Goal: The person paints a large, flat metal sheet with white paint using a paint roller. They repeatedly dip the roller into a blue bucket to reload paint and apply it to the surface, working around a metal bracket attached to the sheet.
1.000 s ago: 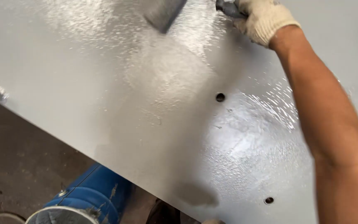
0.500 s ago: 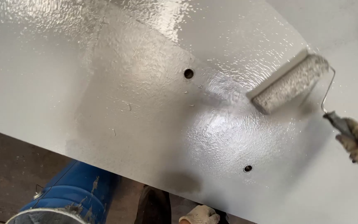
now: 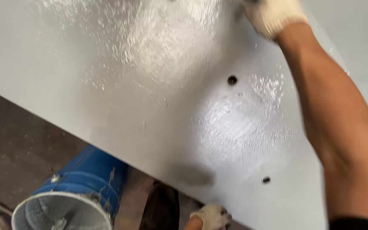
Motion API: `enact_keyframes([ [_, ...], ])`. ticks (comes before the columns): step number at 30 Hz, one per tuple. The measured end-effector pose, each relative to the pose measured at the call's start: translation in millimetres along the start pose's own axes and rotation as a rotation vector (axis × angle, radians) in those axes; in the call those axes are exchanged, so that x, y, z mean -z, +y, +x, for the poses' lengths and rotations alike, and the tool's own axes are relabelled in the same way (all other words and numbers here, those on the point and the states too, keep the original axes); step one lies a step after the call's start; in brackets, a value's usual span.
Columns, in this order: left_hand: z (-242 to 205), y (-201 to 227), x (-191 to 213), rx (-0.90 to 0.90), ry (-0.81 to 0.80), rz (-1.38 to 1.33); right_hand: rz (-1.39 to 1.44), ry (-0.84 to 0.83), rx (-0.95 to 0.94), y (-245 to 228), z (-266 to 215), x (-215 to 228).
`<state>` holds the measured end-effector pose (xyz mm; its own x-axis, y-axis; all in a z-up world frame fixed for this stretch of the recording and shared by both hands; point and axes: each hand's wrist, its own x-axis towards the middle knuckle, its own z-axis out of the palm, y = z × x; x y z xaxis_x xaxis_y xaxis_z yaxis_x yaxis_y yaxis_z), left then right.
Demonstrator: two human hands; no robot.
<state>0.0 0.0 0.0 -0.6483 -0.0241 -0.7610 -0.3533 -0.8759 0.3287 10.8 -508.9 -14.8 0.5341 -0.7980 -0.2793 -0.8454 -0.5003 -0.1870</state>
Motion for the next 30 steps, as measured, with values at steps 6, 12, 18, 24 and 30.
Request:
enact_keyframes([
  [6, 32, -23, 20, 0.007, -0.053, -0.045, -0.142, -0.210, -0.008, 13, 20, -43],
  [12, 32, -40, 3, 0.004, -0.041, -0.088, 0.123, -0.224, -0.414, 67, -250, -62],
  [18, 40, -35, -17, -0.027, -0.010, 0.024, 0.098, -0.635, -0.942, 88, -571, -116],
  [24, 44, -43, 3, -0.055, -0.042, 0.177, 0.571, -0.392, -1.044, -3, -447, -56],
  [30, 38, -47, 23, -0.062, -0.107, -0.060, 0.282, 0.184, -0.140, 37, -218, -116],
])
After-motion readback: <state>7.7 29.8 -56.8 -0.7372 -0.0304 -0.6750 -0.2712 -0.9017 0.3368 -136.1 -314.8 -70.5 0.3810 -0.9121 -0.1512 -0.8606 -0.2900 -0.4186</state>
